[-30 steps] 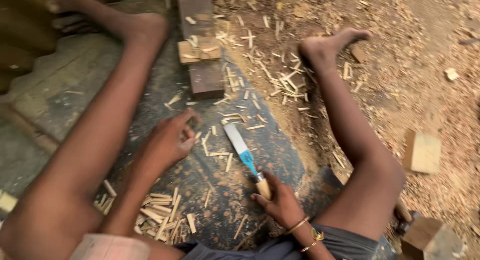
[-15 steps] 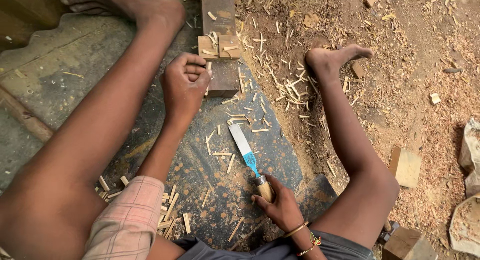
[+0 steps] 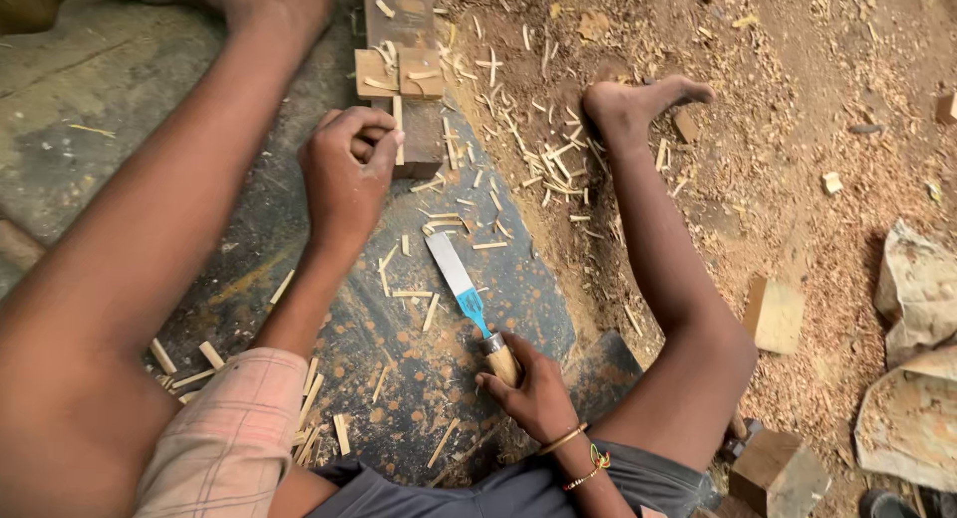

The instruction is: The person sits on the ground and uses a chisel to carve small wooden blocks. They hold the wood with one hand and the chisel with the other, repeatedly shaving off thin strips of wood. The carved pieces accumulate on the floor.

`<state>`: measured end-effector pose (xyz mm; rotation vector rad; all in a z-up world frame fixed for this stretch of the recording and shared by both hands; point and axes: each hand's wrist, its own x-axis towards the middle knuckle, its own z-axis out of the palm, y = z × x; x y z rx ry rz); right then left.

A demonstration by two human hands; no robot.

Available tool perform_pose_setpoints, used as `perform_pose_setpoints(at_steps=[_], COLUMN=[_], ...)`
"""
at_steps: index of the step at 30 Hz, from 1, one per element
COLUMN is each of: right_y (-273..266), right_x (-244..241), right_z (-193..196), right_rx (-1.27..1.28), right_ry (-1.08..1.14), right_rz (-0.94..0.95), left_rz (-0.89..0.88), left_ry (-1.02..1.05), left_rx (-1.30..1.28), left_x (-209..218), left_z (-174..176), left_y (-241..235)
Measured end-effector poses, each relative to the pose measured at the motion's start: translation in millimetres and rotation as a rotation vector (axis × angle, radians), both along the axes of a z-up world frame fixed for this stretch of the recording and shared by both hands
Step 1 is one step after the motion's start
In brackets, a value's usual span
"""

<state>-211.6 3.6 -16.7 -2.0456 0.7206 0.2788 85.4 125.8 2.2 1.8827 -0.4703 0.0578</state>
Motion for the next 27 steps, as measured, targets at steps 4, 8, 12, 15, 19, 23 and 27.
perform_pose_setpoints(at_steps=[4,8,12,15,19,23,27], right_y=[2,3,4,4,4,6,9], right_x=[1,10,5,3,2,1,2], right_z=[7,11,10,8,6,4,7], right_rx=[0.061,0.052,0.075,0.095,0.07,0.079,0.04], right_ry=[0.115,0.132,0.031,0.038,0.055,0.052,0.008], right_rz=[-0.065,-0.058,-0.029,-0.048,-0.035,-0.052,-0.056], left_rz=[-0.044,-0.065,-0.077,-0.093,-0.137,-0.12,-0.067], left_ry=[0.061,-0.1,-0.251,-0.366,-0.617,-0.567,-0.516], left_rx=[0.056,0.138,0.238,0.359,0.618,0.547,0.426], left_x=[-11,-18,-20,-18,-19,-18,-17], left_z=[12,18,17,14,4,-2,-5], left_y=[9,13,20,20,21,22,19])
